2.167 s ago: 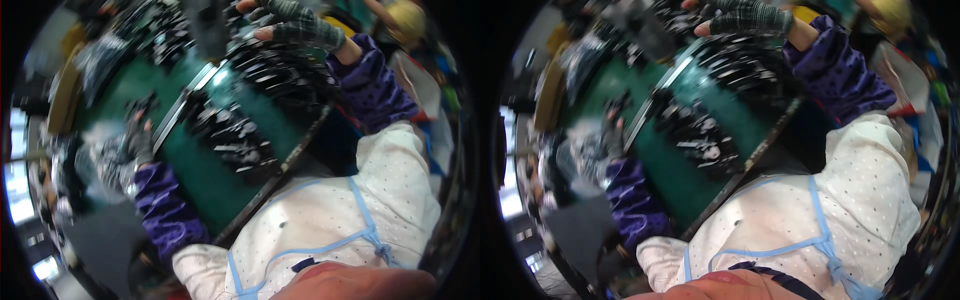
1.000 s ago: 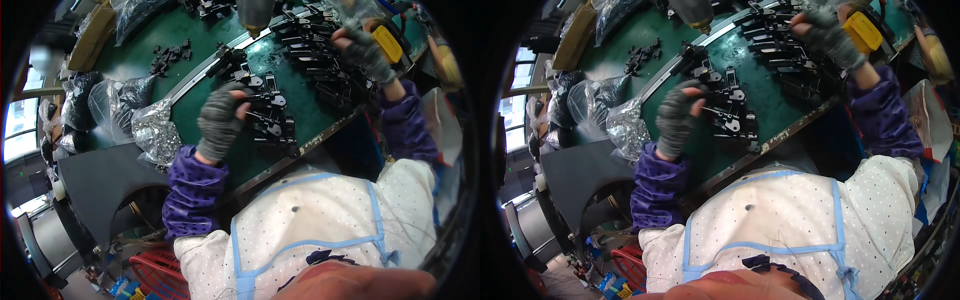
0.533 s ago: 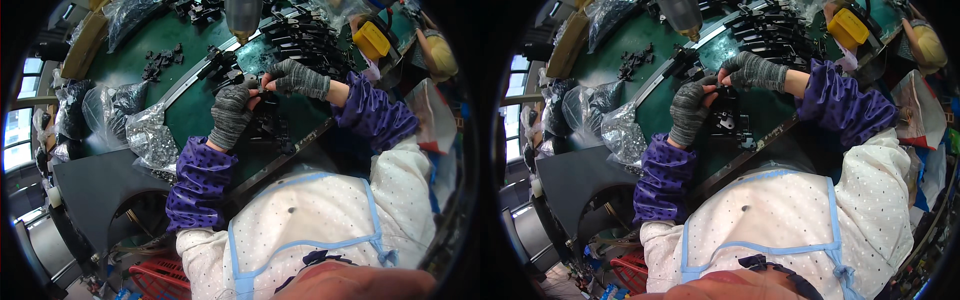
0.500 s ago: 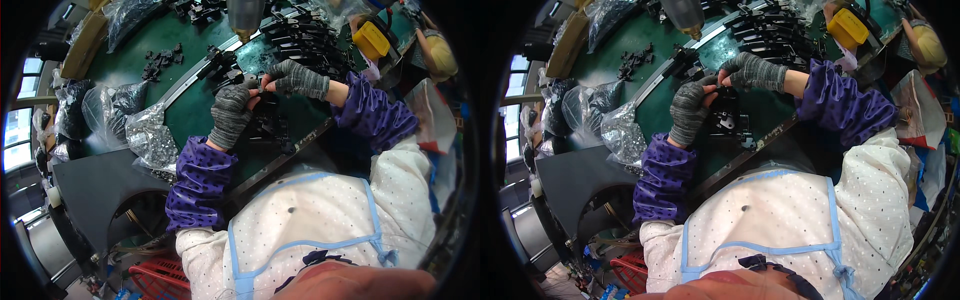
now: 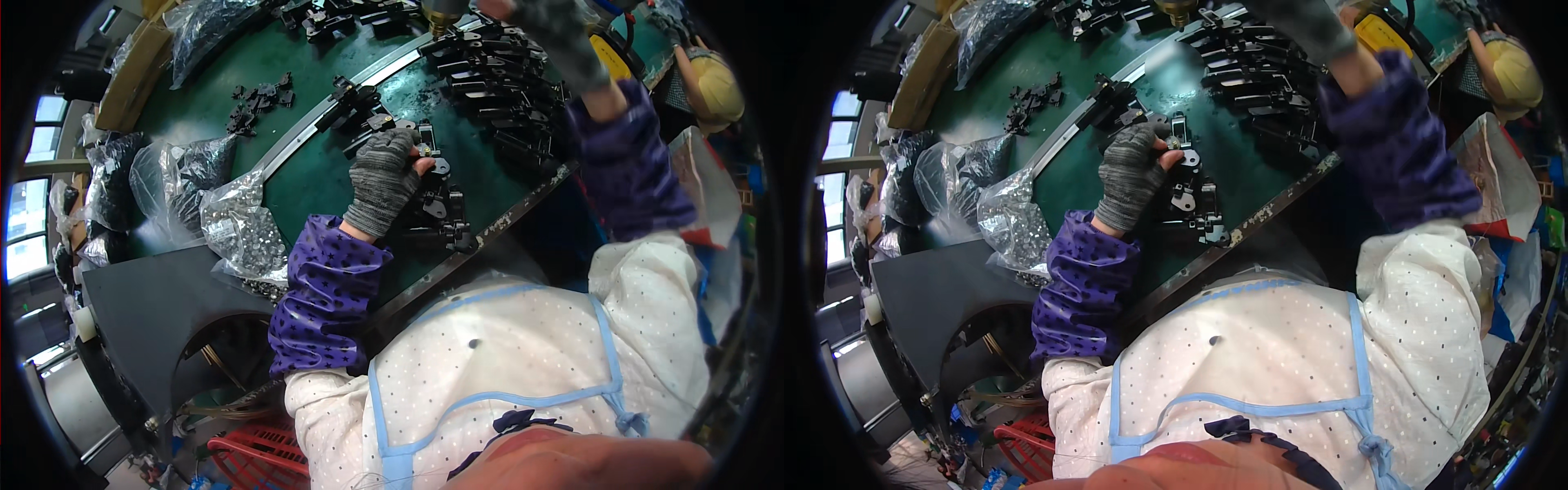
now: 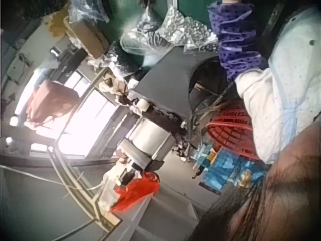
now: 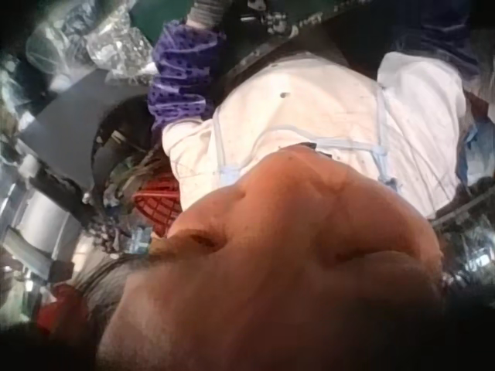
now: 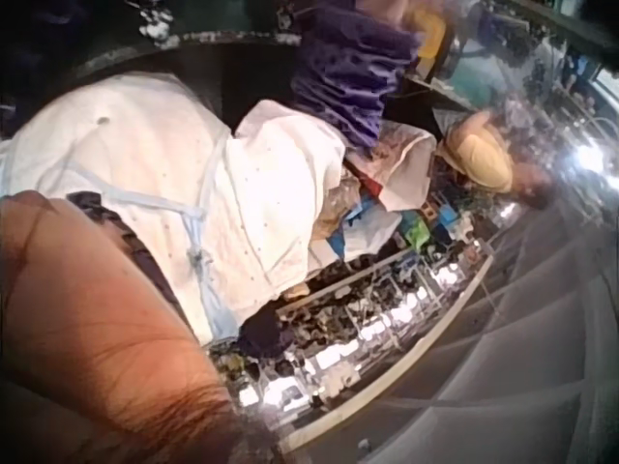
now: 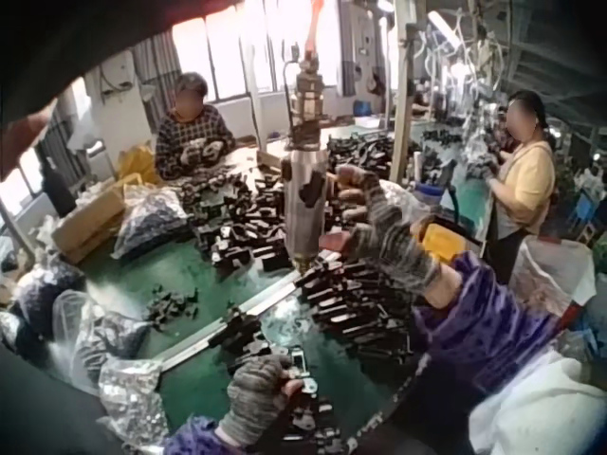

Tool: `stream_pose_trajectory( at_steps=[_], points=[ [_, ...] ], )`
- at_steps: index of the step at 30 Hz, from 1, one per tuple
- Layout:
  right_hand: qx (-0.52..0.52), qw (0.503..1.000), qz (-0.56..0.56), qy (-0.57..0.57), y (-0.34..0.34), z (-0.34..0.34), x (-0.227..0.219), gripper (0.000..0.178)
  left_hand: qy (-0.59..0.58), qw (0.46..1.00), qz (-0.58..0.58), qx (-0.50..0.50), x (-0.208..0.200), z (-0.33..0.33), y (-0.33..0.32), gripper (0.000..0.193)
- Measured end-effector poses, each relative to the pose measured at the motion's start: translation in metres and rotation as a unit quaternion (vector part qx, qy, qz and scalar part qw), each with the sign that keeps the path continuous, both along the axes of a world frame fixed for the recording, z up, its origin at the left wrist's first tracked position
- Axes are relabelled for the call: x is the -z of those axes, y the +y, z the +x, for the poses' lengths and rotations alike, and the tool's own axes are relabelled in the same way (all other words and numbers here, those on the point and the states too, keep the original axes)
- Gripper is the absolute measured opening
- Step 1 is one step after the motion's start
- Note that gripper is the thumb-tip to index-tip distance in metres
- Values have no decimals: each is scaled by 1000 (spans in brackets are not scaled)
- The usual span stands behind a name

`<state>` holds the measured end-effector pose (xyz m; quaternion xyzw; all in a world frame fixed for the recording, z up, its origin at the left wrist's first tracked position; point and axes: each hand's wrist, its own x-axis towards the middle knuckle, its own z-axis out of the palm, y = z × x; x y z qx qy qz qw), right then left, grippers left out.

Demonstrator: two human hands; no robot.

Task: Assemble electronic and mechanical components using an electric screwdriver at a factory workstation.

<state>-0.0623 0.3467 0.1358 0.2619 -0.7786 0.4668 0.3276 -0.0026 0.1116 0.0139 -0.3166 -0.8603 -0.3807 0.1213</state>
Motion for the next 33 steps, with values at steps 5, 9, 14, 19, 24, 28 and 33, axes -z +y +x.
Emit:
stream_pose_trajectory(
  at_steps=[5, 9, 14, 19, 24, 28, 33],
  points=[
    [-244, 903, -260, -241, -25, -20, 1, 52, -41, 995, 94, 13, 6, 0, 3, 22],
    [-327, 887, -300, -131, -59, -5, 44, 52, -31, 995, 94, -8, 13, 1, 0, 24],
    [-404, 793, -372, -264, -67, 10, 74, 67, -24, 995, 98, 10, 14, -2, 2, 27],
    [-288, 884, -240, -278, -58, 8, 82, 48, -11, 994, 111, 14, 14, -4, 3, 28],
    [-338, 830, -331, -294, -68, 25, 70, 49, -16, 995, 101, 8, 17, -2, 1, 25],
    [-258, 888, -267, -270, -63, 19, 80, 50, -7, 995, 97, 3, 17, -2, 3, 24],
    [-245, 905, -247, -244, -68, 22, 77, 50, 1, 998, 69, 5, 19, -3, 4, 24]
  ],
)
